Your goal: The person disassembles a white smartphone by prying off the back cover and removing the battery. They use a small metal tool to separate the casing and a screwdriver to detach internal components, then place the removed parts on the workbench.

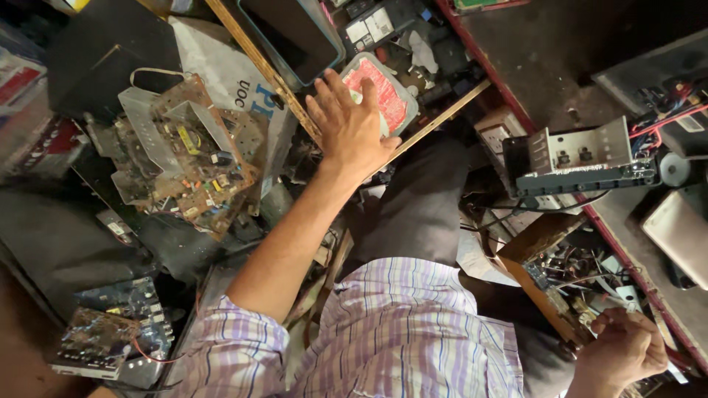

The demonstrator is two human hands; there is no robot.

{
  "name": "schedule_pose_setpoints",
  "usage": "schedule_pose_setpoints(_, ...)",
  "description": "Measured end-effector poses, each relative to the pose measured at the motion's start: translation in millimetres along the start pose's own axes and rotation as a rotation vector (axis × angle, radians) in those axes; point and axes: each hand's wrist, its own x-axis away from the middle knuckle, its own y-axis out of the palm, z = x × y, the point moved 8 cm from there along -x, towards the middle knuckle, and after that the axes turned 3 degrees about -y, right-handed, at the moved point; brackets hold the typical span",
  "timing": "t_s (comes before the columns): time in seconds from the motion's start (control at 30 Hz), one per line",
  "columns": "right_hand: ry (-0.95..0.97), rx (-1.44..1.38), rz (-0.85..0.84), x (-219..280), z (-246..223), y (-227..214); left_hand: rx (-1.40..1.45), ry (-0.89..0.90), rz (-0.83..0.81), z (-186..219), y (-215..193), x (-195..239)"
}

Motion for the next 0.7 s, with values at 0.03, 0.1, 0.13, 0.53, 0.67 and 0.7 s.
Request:
schedule_pose_setpoints(0.03, -0.004, -0.006, 0.0, -1, -3, 4, -0.008, 0.002, -0.015, 3, -2, -1)
schedule_pose_setpoints(0.1, -0.016, 0.039, 0.004, 4, -12, 13, -0.026, 0.006, -0.046, 5, -6, -3)
schedule_pose_setpoints(0.13, -0.018, 0.039, -0.007, 7, -18, 20, -0.023, 0.023, -0.074, 5, -9, -4)
schedule_pose_setpoints(0.53, 0.275, 0.431, -0.553, 66, 5, 192, 1.204, 0.345, -0.191, -98, -37, -30)
schedule_pose_setpoints(0.67, 0.26, 0.664, -0.813, 75, 17, 277, 1.483, 0.338, -0.168, -124, -18, -34)
schedule_pose_setpoints(0.7, 0.237, 0.645, -0.837, 75, 14, 300, 1.51, 0.337, -0.127, -131, -16, -34)
